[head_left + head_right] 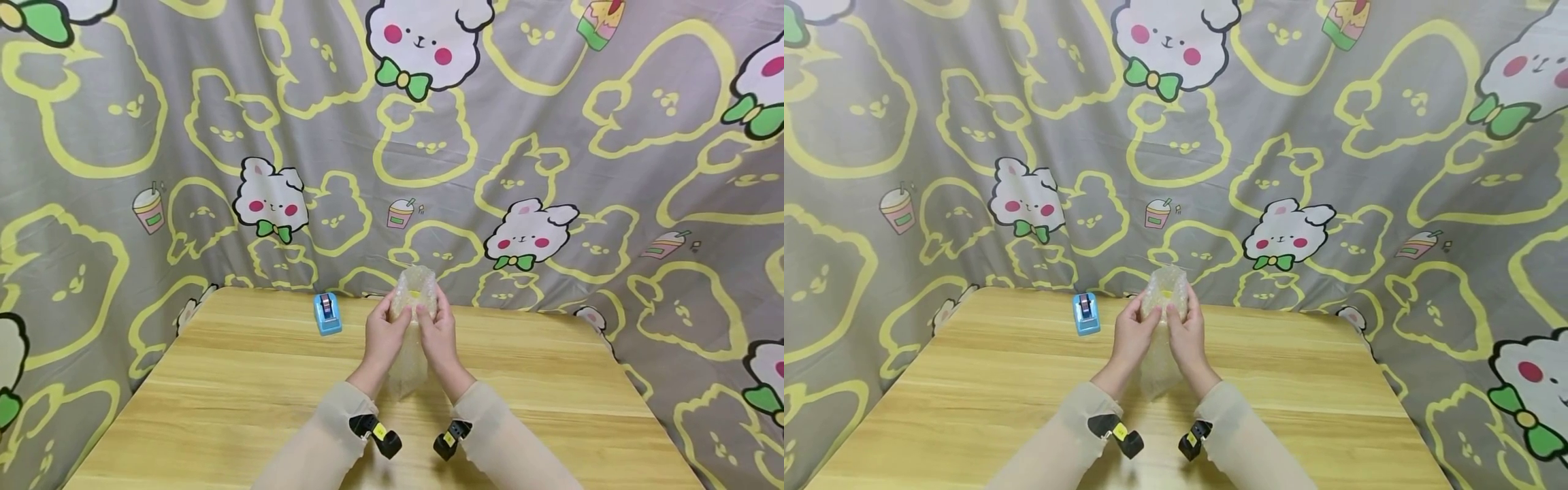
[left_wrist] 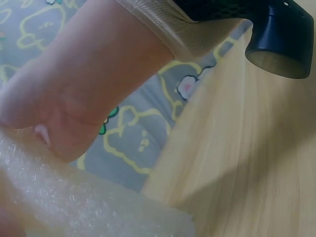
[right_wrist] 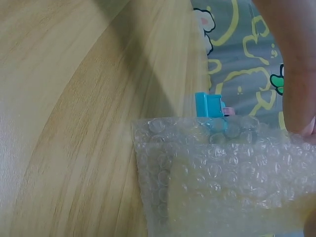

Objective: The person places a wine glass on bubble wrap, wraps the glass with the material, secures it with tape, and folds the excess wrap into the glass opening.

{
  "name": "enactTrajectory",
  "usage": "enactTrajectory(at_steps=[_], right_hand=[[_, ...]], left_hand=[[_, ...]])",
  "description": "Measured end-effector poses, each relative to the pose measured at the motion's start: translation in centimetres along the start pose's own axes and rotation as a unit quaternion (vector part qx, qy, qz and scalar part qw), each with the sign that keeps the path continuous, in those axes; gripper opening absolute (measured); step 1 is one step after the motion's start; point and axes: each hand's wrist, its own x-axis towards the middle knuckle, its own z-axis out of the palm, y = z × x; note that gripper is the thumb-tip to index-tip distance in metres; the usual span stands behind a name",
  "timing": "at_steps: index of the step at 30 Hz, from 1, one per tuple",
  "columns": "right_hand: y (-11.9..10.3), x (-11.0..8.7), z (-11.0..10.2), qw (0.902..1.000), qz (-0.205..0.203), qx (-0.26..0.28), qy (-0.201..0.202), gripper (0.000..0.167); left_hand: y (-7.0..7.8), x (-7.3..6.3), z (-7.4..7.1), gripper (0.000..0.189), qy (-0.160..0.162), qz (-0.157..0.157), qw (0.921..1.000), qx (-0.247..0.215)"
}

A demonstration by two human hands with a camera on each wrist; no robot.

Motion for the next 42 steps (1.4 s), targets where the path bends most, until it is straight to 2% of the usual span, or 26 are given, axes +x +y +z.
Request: enactTrajectory(at_steps=[5, 9, 11, 14, 17, 20, 27, 29, 30, 33, 35, 37, 40, 42], right_hand=[[-0.2, 0.0, -0.6, 0.9985, -0.003, -0.046, -0.028, 0.061], [-0.3, 0.1, -1.3, 0.9925, -0.02, -0.109, -0.051, 0.063], [-0.2, 0.1, -1.7, 0.9879, -0.034, -0.139, -0.059, 0.064], [-0.1, 0.2, -2.0, 0.9788, -0.07, -0.179, -0.072, 0.061], [0.2, 0.4, -2.2, 0.961, -0.124, -0.236, -0.074, 0.055], [0.4, 0.5, -2.4, 0.9356, -0.185, -0.292, -0.07, 0.05], [1.0, 0.8, -2.7, 0.886, -0.31, -0.339, -0.062, 0.037], [1.2, 0.9, -2.7, 0.8746, -0.336, -0.345, -0.057, 0.036], [1.3, 1.0, -2.7, 0.8698, -0.347, -0.346, -0.054, 0.036], [1.6, 1.2, -2.7, 0.8588, -0.37, -0.35, -0.052, 0.043], [1.7, 1.4, -2.7, 0.8534, -0.379, -0.354, -0.054, 0.048], [1.8, 1.4, -2.7, 0.8488, -0.386, -0.357, -0.056, 0.05], [1.9, 1.4, -2.9, 0.8413, -0.393, -0.366, -0.06, 0.051], [1.9, 1.3, -3.0, 0.8366, -0.397, -0.372, -0.064, 0.052]], left_hand=[[-0.3, 0.1, -0.2, 0.049, -0.002, 0.0, 1.0, 0.001], [-0.4, 0.1, -0.4, 0.051, -0.023, 0.001, 0.9997, -0.005], [0.0, 0.0, -0.5, 0.051, -0.033, -0.003, 0.9994, -0.002], [1.4, -0.5, -0.7, 0.051, -0.044, -0.002, 0.999, 0.006], [2.8, -1.2, -0.9, 0.05, -0.049, 0.011, 0.9986, 0.016], [3.2, -1.5, -1.0, 0.049, -0.052, 0.024, 0.9982, 0.018], [2.9, -1.5, -1.1, 0.05, -0.056, 0.029, 0.9978, 0.02], [2.3, -1.3, -1.0, 0.05, -0.054, 0.034, 0.9977, 0.022], [1.8, -1.2, -1.0, 0.05, -0.053, 0.041, 0.9975, 0.023], [1.6, -1.1, -1.1, 0.05, -0.058, 0.042, 0.9971, 0.026], [0.7, -0.9, -1.2, 0.051, -0.061, 0.047, 0.9966, 0.032], [0.7, -0.8, -1.3, 0.052, -0.065, 0.037, 0.9967, 0.034], [-0.8, -0.5, -1.3, 0.054, -0.062, 0.041, 0.9963, 0.042], [-0.8, -0.5, -1.3, 0.054, -0.067, 0.042, 0.9957, 0.047]])
